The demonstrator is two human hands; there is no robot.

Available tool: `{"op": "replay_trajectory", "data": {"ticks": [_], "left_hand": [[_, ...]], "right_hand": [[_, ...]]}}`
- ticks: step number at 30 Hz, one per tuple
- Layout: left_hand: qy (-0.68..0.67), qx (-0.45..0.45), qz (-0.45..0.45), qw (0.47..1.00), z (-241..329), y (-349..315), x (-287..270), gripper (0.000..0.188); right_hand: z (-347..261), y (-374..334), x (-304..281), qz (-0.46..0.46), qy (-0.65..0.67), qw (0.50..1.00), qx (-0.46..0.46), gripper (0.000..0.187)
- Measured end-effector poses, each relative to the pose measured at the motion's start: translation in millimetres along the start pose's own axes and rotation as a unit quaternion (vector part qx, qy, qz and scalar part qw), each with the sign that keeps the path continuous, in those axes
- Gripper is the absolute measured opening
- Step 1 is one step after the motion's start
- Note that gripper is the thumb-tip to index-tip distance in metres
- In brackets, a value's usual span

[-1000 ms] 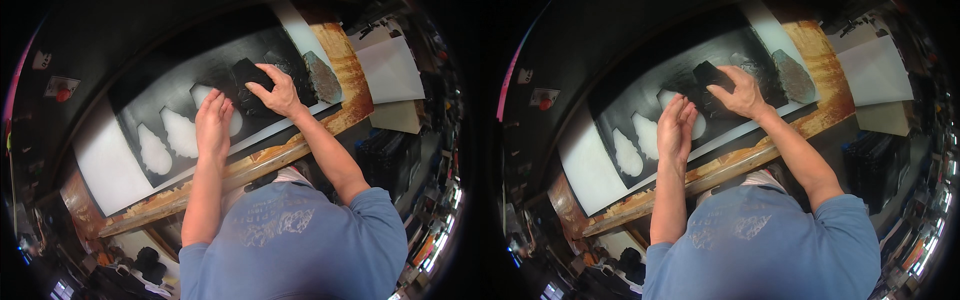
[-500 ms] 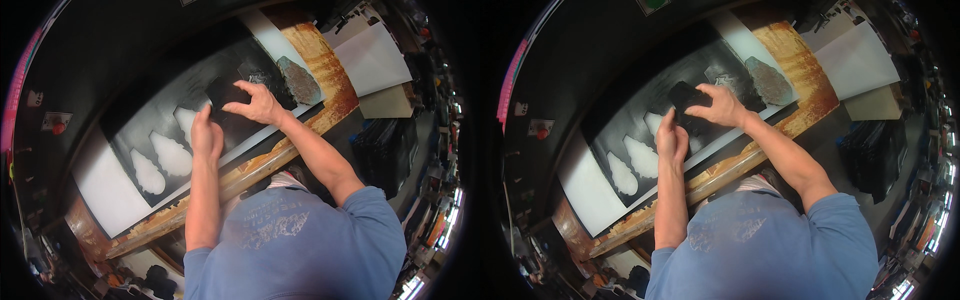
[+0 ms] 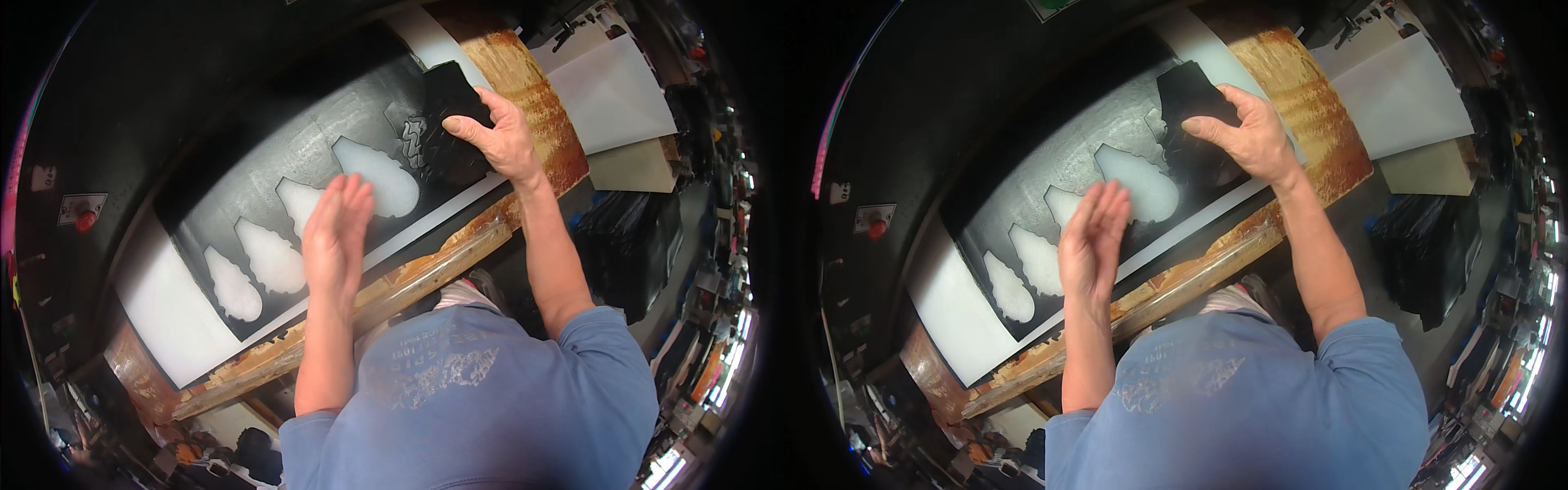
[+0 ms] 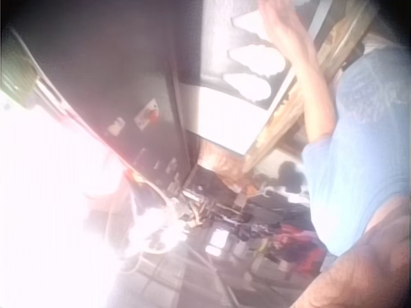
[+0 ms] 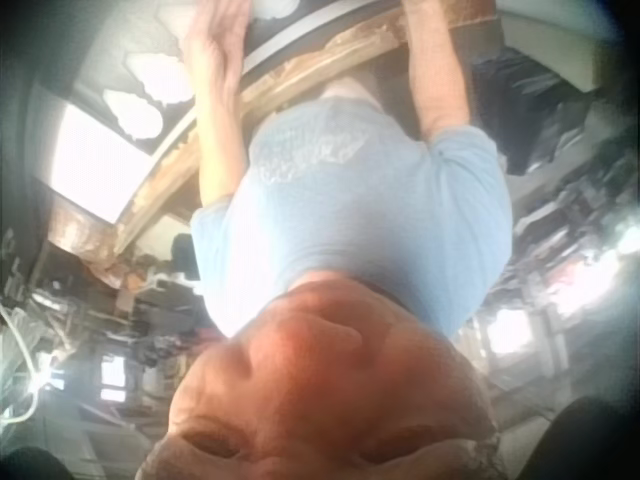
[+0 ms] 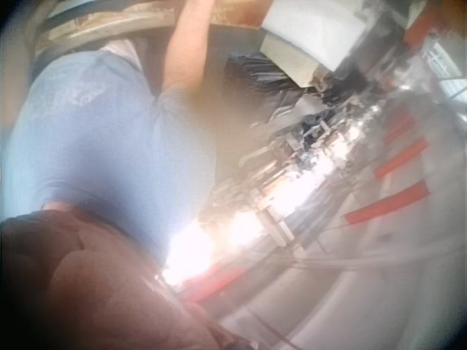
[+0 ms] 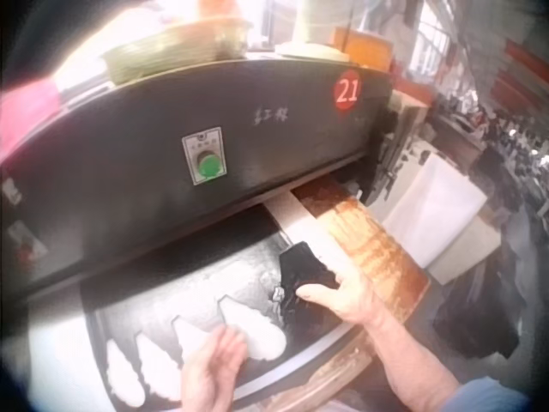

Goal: The person uses a small abrasive block to rub and remove excess material from a die-cut sheet on a flatbed machine, then peels away the cut shapes. The person repeats this process on multiple die-cut sheets, handling each piece individually and discarding the removed material.

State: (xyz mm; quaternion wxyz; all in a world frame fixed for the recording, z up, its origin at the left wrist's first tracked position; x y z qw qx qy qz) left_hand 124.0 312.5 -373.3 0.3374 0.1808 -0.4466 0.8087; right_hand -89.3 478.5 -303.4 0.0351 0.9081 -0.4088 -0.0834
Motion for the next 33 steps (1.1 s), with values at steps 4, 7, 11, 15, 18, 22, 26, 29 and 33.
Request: {"op": "replay_trajectory", "data": {"ticks": [4, 7, 11, 15, 18, 22, 26, 29, 33], "left_hand": [[-0.022, -0.069, -0.008, 0.997, -26.5, 24.2, 25.8, 0.051], [0.000, -0.063, -0.018, 0.998, -25.1, 30.2, 35.8, 0.051], [0.060, -0.076, -0.009, 0.995, -22.9, 36.1, 40.1, 0.051], [0.114, -0.056, -0.032, 0.991, -30.6, 42.3, 52.8, 0.048], [0.071, -0.011, 0.006, 0.997, -31.1, 38.6, 49.1, 0.048], [0.039, 0.024, 0.005, 0.999, -39.1, 39.0, 49.6, 0.048], [-0.020, 0.035, -0.047, 0.998, -53.2, 60.6, 50.0, 0.033], [-0.057, 0.017, -0.095, 0.994, -65.8, 82.2, 52.1, 0.021], [-0.096, 0.028, -0.137, 0.985, -69.2, 93.5, 60.8, 0.013]], "right_hand": [[41.9, 20.4, -4.4, -0.075, -0.165, 0.979, 0.094, 0.055], [39.0, 23.4, 2.9, -0.090, -0.302, 0.949, -0.013, 0.050], [36.2, 19.8, 7.6, -0.082, -0.303, 0.949, -0.022, 0.046], [39.1, 19.1, 9.6, -0.103, -0.255, 0.961, 0.018, 0.043], [29.9, 19.3, 10.9, -0.087, -0.271, 0.957, -0.052, 0.043], [34.5, 17.8, 9.7, -0.069, -0.282, 0.956, -0.049, 0.047], [33.0, 18.7, 10.3, -0.065, -0.312, 0.943, -0.093, 0.054], [38.2, 20.6, 10.0, -0.075, -0.319, 0.939, -0.100, 0.060], [36.4, 24.9, 8.8, -0.077, -0.261, 0.956, -0.110, 0.068]]}}
Point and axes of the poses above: each hand's wrist, its own y-axis towards the middle knuckle, its own x-axis out of the palm, z = x × y, the point moved 8 cm from there along y, towards the middle knuckle, and after that the axes turned 4 degrees about -x, right-handed, at the moved point
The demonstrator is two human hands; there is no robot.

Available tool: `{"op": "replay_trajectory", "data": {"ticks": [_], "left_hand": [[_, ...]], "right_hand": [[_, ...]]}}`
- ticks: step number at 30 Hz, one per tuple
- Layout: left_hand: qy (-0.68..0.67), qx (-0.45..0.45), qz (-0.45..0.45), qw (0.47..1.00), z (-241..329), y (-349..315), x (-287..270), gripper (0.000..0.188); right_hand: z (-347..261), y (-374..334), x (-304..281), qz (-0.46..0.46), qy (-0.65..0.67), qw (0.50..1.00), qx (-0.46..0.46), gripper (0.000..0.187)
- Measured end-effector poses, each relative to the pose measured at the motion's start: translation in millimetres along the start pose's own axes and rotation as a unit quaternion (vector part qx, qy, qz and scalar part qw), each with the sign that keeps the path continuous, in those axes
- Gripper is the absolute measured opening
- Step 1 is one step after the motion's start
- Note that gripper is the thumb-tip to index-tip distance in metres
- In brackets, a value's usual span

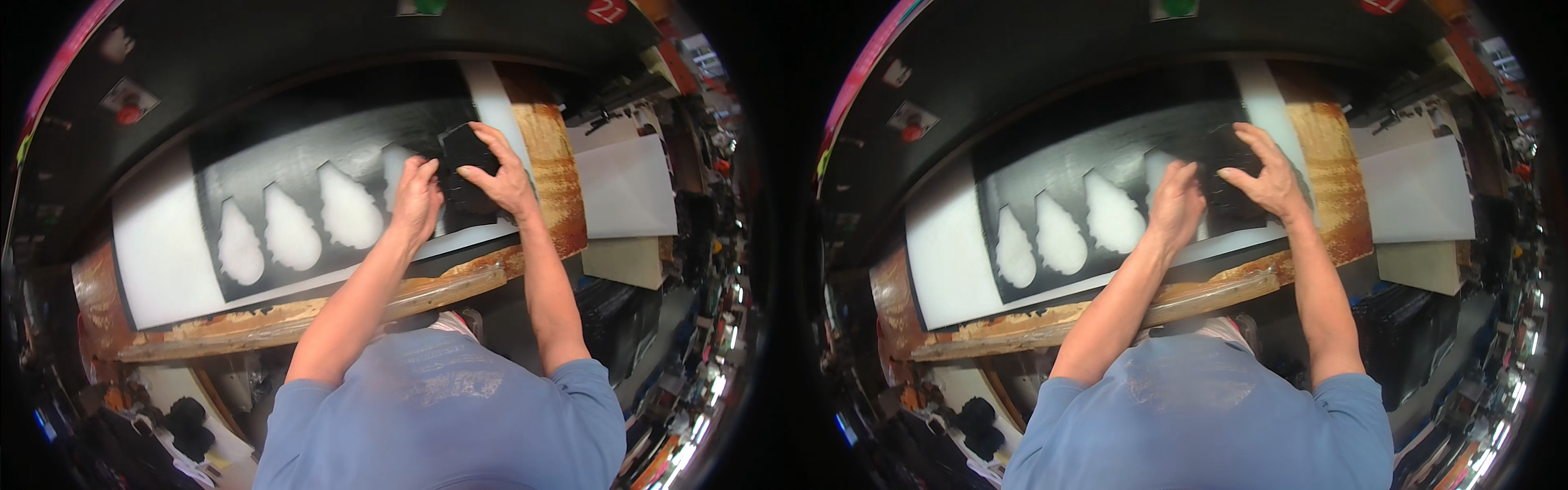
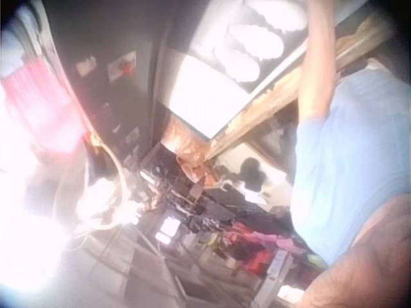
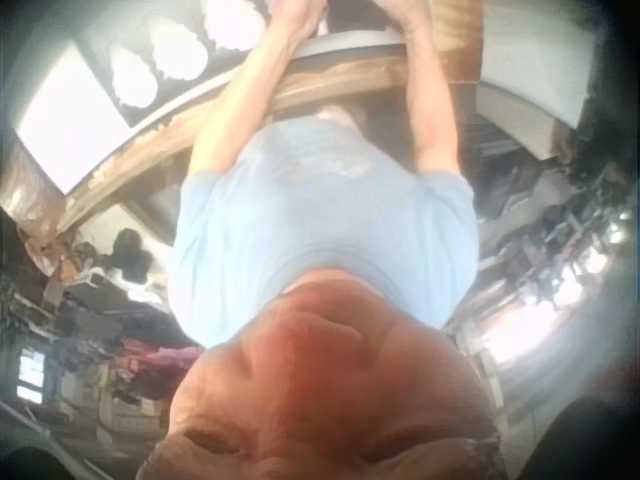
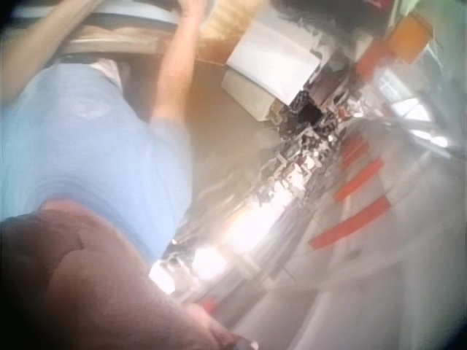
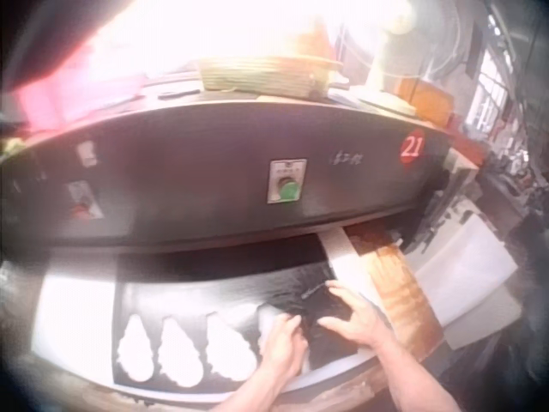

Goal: The person uses a small abrasive block to rub and remove excess material from a die-cut sheet on a flatbed machine, then peels away the cut shapes. The person repeats this process on multiple die-cut sheets, handling each piece individually and discarding the removed material.

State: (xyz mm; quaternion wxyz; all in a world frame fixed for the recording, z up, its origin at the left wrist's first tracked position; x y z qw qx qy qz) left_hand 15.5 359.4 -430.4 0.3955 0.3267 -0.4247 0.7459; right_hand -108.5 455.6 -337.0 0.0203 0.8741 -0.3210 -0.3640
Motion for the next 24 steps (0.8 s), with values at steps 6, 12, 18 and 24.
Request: {"op": "replay_trajectory", "data": {"ticks": [6, 12, 18, 24], "left_hand": [[-0.092, 0.043, -0.058, 0.993, 6.2, -3.1, 17.3, 0.010], [0.134, 0.058, 0.072, 0.987, 10.1, -20.0, 1.5, 0.037], [0.238, 0.100, 0.118, 0.959, 20.0, -39.6, 8.4, 0.070], [0.278, 0.122, 0.118, 0.945, 22.8, -39.9, 2.5, 0.066]], "right_hand": [[-3.9, -6.0, 2.9, -0.055, 0.123, 0.981, 0.139, 0.059], [-36.9, -34.8, -0.1, 0.011, 0.026, 0.997, 0.078, 0.038], [-33.0, -59.3, -23.8, 0.156, 0.123, 0.974, 0.104, 0.034], [-13.7, -54.5, -43.8, 0.227, 0.199, 0.948, 0.103, 0.035]]}}
Point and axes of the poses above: each hand's wrist, its own y-axis towards the middle knuckle, its own x-axis out of the palm, z = x × y, the point moved 8 cm from there along y, towards the middle knuckle, and after that the axes turned 4 degrees about -x, right-handed, at the moved point
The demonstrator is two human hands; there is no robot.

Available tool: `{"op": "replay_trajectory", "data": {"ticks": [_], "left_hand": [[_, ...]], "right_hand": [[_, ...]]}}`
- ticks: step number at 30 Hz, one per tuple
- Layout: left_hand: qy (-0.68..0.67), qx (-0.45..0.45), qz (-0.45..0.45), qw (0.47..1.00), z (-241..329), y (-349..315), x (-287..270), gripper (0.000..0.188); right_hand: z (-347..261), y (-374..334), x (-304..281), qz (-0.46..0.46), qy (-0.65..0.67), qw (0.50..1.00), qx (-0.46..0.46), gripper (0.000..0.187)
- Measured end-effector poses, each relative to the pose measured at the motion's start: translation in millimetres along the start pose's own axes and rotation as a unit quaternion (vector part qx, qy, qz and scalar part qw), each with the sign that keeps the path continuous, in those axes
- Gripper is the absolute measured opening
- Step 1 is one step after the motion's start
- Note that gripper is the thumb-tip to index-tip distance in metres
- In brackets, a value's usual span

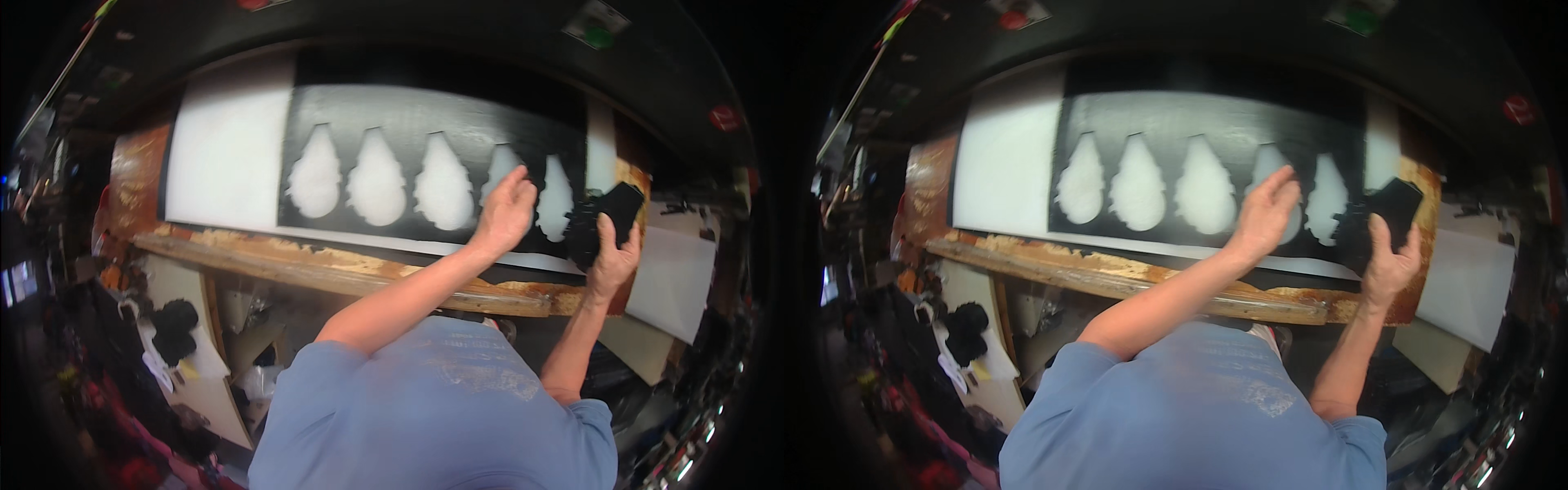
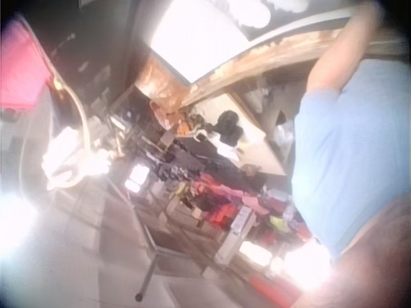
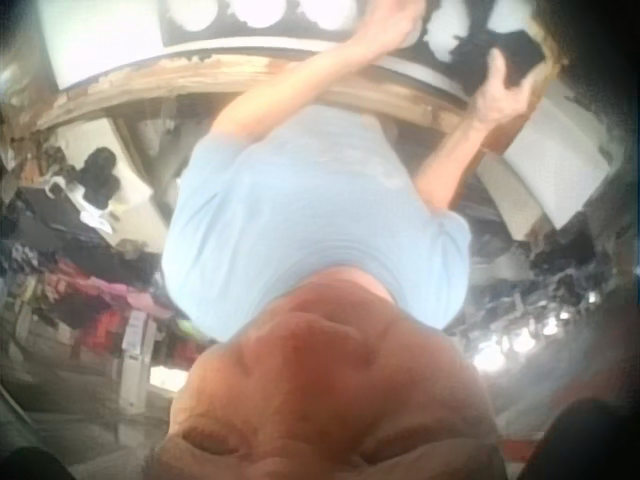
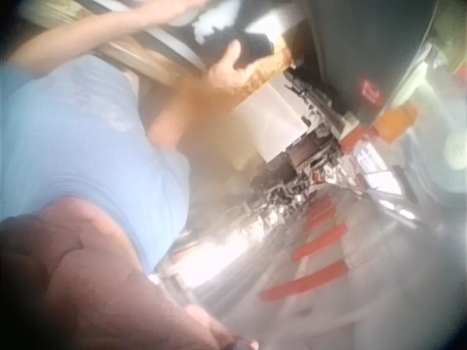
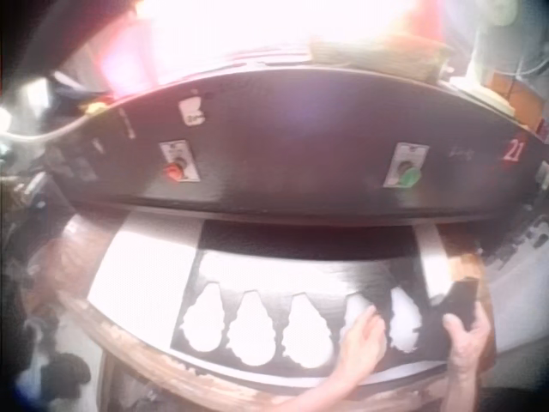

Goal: The person uses a small abrasive block to rub and remove excess material from a die-cut sheet on a flatbed machine, then peels away the cut shapes. The person repeats this process on multiple die-cut sheets, handling each piece individually and discarding the removed material.

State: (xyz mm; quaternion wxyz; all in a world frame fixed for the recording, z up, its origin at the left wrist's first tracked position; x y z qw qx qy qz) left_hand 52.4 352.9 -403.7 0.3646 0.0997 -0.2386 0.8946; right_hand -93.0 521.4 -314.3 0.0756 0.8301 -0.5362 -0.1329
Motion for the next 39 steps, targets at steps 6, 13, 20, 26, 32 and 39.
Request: {"op": "replay_trajectory", "data": {"ticks": [6, 13, 20, 26, 32, 39], "left_hand": [[0.121, 0.188, -0.039, 0.974, 40.2, -39.1, 7.7, 0.077], [-0.037, 0.080, -0.088, 0.992, 38.5, -52.9, -25.2, 0.039], [-0.070, 0.133, 0.072, 0.986, 42.9, -100.6, -116.0, 0.035], [-0.164, 0.217, 0.261, 0.926, 74.8, -191.8, -274.2, 0.023], [-0.287, 0.311, 0.492, 0.760, 60.4, -327.9, -494.0, 0.018], [-0.372, 0.191, 0.680, 0.602, -28.4, -421.1, -718.3, 0.052]], "right_hand": [[4.4, -7.1, 18.1, -0.093, 0.085, 0.992, 0.010, 0.036], [5.0, -40.2, 94.4, -0.156, 0.082, 0.983, 0.048, 0.029], [-17.6, -90.1, 187.5, -0.319, 0.015, 0.948, 0.015, 0.044], [-18.1, -127.3, 266.2, -0.399, 0.015, 0.915, -0.055, 0.055], [4.2, -134.0, 283.4, -0.330, -0.146, 0.922, -0.143, 0.033], [2.5, -139.6, 293.5, -0.284, -0.231, 0.894, -0.258, 0.031]]}}
Point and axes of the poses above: each hand's wrist, its own y-axis towards the middle knuckle, its own x-axis out of the palm, z = x × y, the point moved 8 cm from there along y, towards the middle knuckle, and after that the axes turned 4 degrees about -x, right-handed, at the moved point
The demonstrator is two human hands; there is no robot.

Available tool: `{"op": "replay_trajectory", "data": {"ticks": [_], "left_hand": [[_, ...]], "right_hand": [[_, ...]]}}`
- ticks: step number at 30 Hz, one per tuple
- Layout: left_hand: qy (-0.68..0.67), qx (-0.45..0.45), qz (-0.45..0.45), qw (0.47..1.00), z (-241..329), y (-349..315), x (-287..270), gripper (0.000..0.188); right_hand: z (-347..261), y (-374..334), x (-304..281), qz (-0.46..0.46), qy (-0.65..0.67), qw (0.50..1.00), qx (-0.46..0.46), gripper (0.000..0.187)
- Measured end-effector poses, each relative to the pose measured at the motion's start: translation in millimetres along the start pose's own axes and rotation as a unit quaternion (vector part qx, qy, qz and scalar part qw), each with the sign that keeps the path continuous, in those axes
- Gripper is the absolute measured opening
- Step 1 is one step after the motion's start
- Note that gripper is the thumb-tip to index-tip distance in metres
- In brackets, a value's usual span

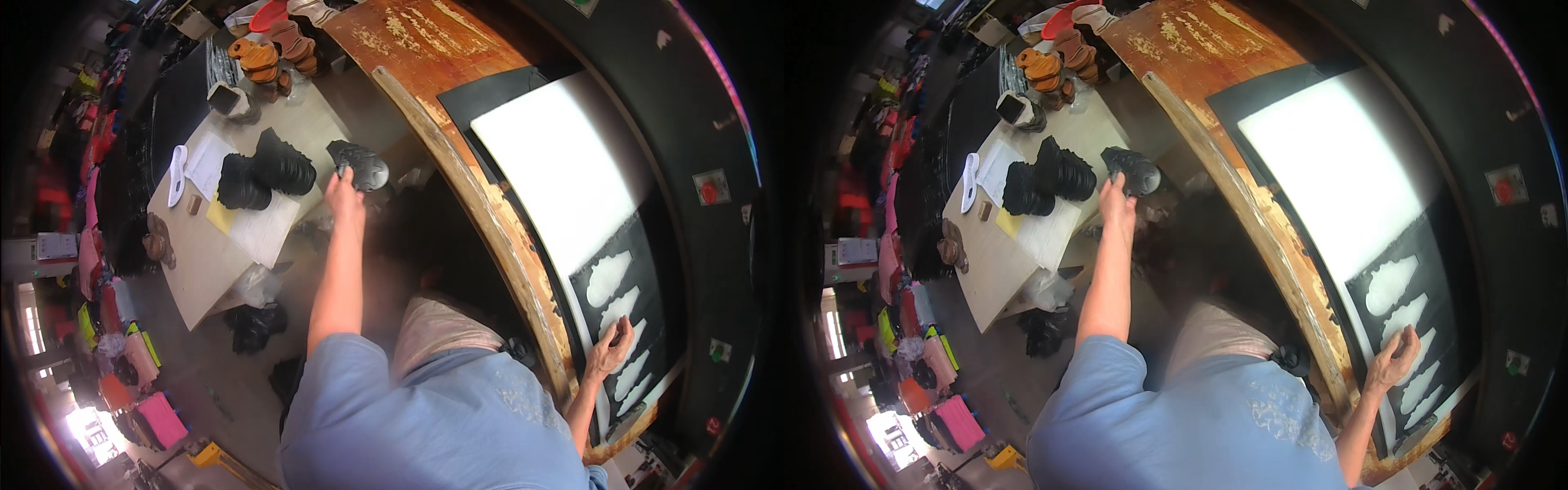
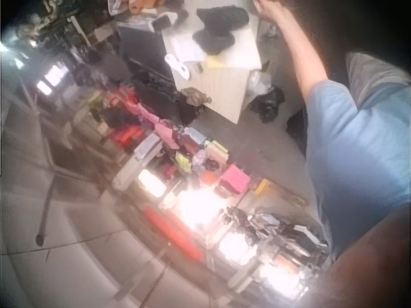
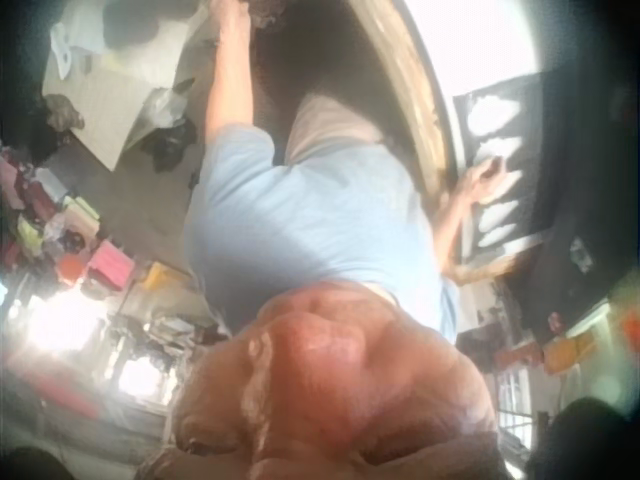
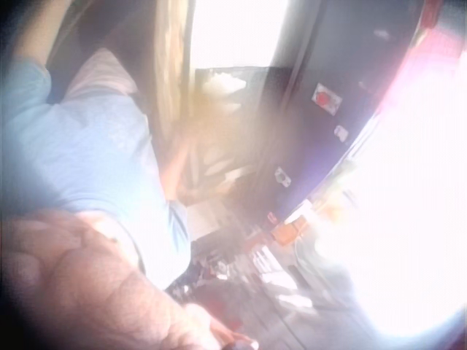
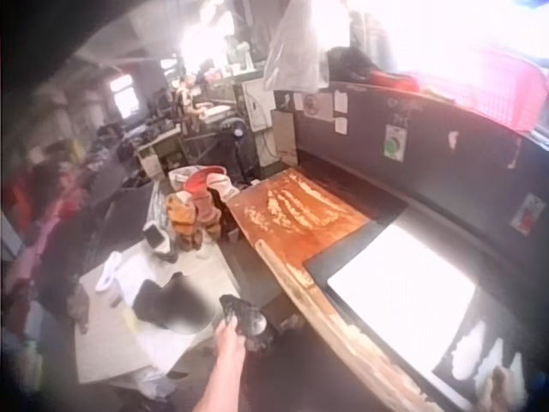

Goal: The person uses a small abrasive block to rub and remove excess material from a die-cut sheet on a flatbed machine, then peels away the cut shapes. The person repeats this process on multiple die-cut sheets, handling each piece individually and discarding the removed material.

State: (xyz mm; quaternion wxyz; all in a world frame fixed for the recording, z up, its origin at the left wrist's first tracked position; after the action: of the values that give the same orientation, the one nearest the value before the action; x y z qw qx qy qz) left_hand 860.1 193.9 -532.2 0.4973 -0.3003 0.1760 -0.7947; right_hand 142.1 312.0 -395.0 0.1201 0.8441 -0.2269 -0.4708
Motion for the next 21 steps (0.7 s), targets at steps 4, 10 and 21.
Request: {"op": "replay_trajectory", "data": {"ticks": [4, 10, 21], "left_hand": [[0.112, 0.027, 0.062, 0.991, 25.4, 94.8, -4.5, 0.067], [0.291, 0.083, 0.093, 0.949, 43.2, 186.9, -2.8, 0.059], [0.574, 0.211, 0.116, 0.783, 46.5, 217.7, -3.2, 0.045]], "right_hand": [[-0.3, 1.3, 2.5, -0.008, -0.059, 0.998, -0.008, 0.032], [-6.7, 3.1, 0.6, -0.008, -0.138, 0.990, -0.040, 0.031], [-28.9, 3.1, 1.6, 0.024, -0.158, 0.987, 0.002, 0.033]]}}
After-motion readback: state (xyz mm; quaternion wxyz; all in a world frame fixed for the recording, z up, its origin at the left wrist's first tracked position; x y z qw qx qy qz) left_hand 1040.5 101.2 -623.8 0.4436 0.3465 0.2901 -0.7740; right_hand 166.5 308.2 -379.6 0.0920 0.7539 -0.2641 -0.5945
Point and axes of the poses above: each hand's wrist, its own y-axis towards the middle knuckle, its own x-axis out of the palm, z = x × y, the point moved 8 cm from there along y, towards the middle knuckle, and after that the axes turned 4 degrees about -x, right-handed, at the moved point
